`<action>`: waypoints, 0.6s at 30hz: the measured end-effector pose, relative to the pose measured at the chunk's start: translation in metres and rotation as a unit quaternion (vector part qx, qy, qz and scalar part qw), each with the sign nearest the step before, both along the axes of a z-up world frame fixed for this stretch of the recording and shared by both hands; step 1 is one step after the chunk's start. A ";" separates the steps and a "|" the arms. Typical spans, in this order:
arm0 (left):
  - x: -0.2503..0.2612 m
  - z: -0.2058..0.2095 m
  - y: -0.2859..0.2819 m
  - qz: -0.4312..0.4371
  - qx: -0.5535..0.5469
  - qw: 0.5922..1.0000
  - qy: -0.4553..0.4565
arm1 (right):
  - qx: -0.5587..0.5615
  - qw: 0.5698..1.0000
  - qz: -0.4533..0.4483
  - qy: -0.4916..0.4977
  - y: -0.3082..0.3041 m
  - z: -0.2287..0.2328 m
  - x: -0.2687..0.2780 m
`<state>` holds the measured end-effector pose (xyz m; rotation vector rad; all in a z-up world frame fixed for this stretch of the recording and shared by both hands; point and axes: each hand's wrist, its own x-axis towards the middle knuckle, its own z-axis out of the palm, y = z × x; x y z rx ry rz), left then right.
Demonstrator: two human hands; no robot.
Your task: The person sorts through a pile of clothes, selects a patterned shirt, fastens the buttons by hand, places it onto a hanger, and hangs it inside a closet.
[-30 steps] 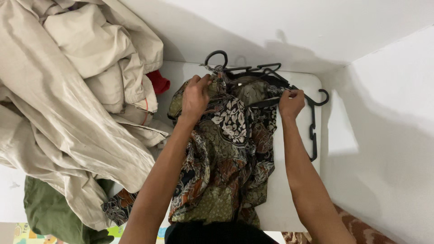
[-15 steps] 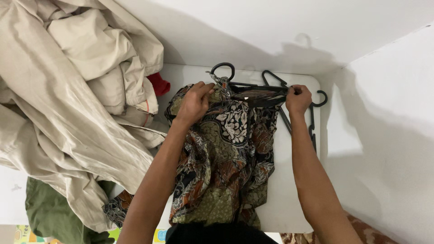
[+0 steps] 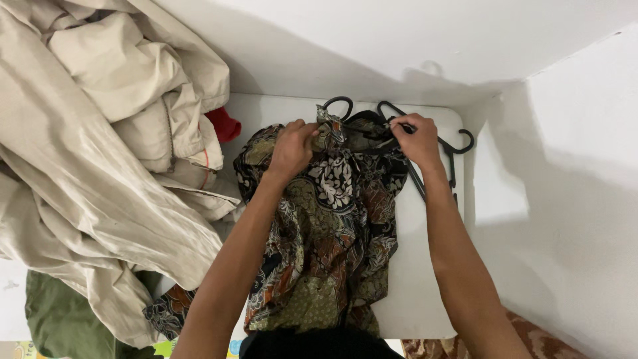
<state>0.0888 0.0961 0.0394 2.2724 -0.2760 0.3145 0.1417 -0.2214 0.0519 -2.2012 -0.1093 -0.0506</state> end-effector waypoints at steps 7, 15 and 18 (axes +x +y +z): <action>0.035 -0.018 -0.011 0.023 0.131 0.973 0.187 | 0.046 0.997 0.048 0.034 0.030 0.002 0.001; 0.063 -0.069 -0.008 0.002 0.064 0.976 0.209 | 0.041 0.993 0.010 0.110 0.033 -0.036 0.031; 0.067 -0.084 -0.009 0.050 0.045 0.985 0.158 | -0.102 0.993 0.056 0.034 0.028 -0.057 0.042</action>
